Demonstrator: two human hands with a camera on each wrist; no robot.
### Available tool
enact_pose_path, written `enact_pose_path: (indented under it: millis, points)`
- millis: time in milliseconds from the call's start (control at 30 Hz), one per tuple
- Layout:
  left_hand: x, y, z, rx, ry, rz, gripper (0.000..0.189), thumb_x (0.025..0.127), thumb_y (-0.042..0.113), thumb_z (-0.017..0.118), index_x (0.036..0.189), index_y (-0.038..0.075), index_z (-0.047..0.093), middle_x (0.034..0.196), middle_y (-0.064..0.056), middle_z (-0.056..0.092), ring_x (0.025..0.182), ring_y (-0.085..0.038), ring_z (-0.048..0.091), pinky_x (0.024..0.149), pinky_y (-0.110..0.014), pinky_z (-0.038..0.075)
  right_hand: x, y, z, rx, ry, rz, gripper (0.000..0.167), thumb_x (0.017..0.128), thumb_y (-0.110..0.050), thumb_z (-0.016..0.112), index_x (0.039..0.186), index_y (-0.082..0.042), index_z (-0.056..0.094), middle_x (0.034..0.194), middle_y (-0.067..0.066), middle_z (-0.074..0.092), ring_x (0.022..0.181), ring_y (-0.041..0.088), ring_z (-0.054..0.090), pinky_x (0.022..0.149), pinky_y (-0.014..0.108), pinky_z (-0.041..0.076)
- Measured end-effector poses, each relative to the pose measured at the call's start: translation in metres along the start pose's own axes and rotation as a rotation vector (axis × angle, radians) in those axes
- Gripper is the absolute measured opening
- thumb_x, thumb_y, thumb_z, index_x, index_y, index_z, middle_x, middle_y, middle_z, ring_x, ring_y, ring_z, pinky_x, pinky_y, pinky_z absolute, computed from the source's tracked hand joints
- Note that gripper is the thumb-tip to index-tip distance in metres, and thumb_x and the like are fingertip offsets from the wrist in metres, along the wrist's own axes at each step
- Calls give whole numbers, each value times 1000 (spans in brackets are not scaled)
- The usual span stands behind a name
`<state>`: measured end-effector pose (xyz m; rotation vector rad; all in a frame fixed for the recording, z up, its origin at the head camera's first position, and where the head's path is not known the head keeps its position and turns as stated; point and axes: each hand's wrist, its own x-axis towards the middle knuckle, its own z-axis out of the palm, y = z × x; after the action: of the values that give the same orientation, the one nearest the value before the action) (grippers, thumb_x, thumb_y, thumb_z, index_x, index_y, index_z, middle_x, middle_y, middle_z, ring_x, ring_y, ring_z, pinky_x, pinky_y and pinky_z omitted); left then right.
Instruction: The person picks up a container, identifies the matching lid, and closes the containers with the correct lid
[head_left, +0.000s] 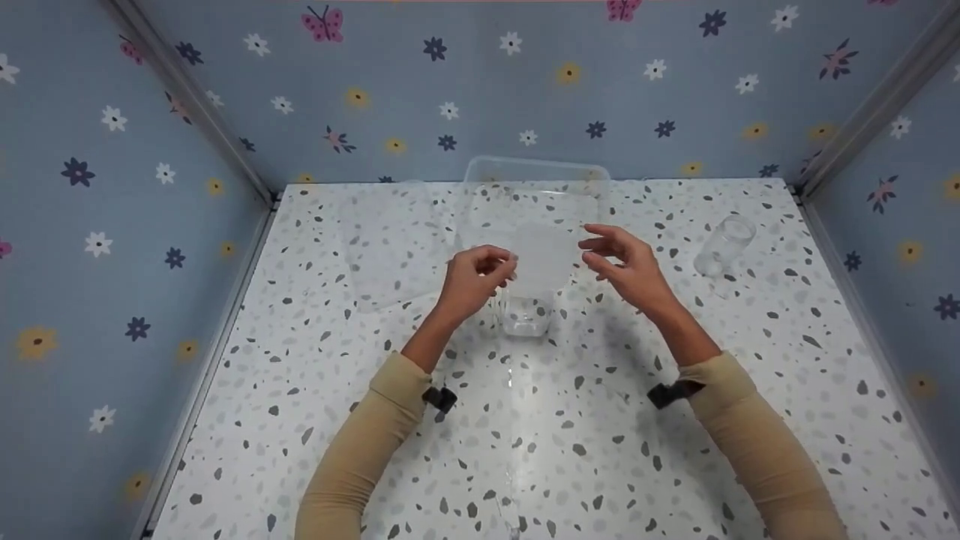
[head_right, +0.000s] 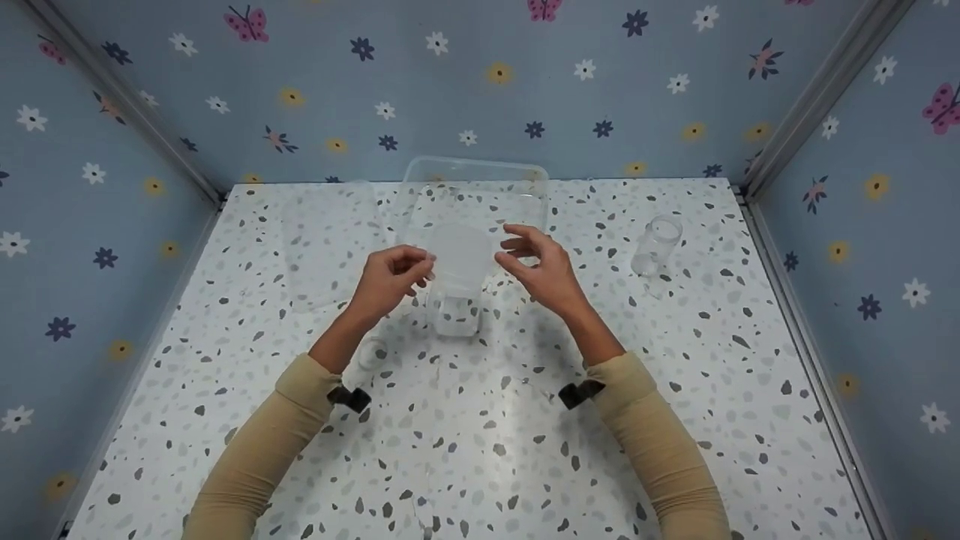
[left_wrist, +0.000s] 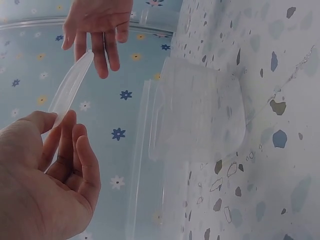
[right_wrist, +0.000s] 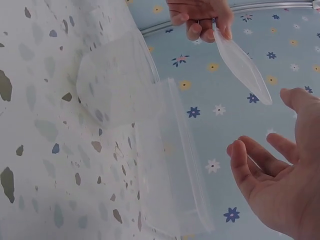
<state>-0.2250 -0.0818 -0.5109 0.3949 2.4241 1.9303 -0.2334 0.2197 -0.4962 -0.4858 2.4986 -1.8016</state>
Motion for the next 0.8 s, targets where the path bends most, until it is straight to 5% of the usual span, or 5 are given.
enact_pose_path:
  millis: [200,500,800]
  points:
    - [1,1,5,-2,-14,1,22,111,21,73,122,5,83,96,-10,83,77,-5,69,65,-20,56,0,-2,6,95,39,7,46,112,-5,68,156,3,62,134,27,76,106,2,75,81,21,62]
    - [1,-1,11,-4,-37,8,27,112,20,72,126,-2,80,101,-19,83,77,-3,68,65,-20,55,0,-6,15,29,57,-33,42,110,-7,72,151,2,68,109,-6,75,94,6,75,78,23,63]
    - [0,-2,14,0,-44,-1,21,111,19,74,122,4,82,103,-22,83,78,-2,68,65,-21,55,2,-10,19,-13,97,-50,34,109,-3,72,142,7,73,98,21,78,74,3,73,71,17,61]
